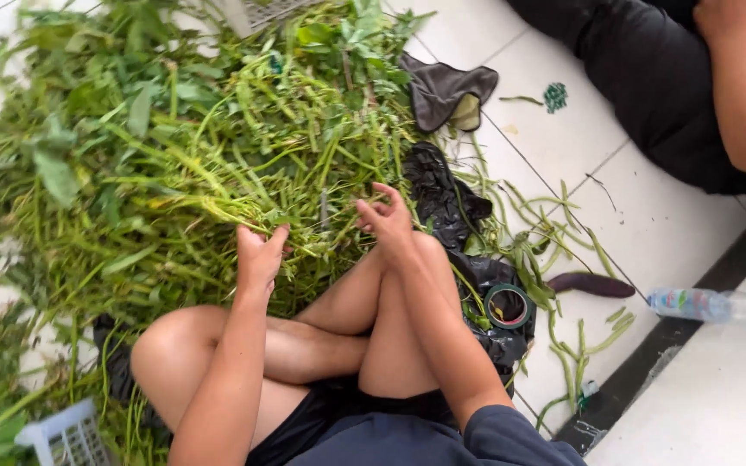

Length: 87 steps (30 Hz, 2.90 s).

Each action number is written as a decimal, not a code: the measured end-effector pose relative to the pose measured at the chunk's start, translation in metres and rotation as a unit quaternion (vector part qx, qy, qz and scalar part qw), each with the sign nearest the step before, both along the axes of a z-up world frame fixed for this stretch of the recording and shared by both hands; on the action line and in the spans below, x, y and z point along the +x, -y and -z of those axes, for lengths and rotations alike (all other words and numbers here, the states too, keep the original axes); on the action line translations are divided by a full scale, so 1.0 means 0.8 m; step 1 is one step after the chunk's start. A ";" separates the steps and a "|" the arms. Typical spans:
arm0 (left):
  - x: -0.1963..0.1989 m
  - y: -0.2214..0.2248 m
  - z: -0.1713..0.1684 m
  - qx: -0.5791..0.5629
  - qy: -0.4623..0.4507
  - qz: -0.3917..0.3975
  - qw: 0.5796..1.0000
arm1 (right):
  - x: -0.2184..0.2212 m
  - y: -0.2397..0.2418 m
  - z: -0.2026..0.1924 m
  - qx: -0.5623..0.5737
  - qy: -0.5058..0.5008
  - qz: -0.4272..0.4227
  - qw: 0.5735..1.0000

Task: Sorting through a pile of water spinach, aligning the stems, and bundling them together using green tape.

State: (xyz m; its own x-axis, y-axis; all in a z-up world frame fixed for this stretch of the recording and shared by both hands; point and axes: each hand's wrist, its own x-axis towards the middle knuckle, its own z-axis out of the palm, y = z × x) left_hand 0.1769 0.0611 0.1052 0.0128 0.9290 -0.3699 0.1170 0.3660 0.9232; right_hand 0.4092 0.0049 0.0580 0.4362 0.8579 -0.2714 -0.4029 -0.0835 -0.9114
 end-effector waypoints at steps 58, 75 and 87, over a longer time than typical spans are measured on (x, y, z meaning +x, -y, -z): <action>-0.096 0.088 0.067 -0.094 0.144 -0.002 0.985 | -0.160 0.024 -0.029 0.024 0.141 -0.258 0.955; -0.098 0.078 0.104 0.015 0.075 -0.027 0.997 | -0.153 0.019 -0.031 -0.024 0.159 -0.358 0.920; -0.090 0.084 0.074 -0.051 0.170 -0.003 0.984 | -0.151 0.026 -0.061 0.029 0.305 -0.418 0.855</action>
State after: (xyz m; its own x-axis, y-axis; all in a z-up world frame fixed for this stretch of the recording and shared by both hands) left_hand 0.1053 -0.0063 0.0458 0.1474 0.8878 -0.4359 -0.1948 0.4581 0.8673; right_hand 0.2884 -0.0156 0.1066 -0.2917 0.9432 -0.1589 0.3273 -0.0577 -0.9432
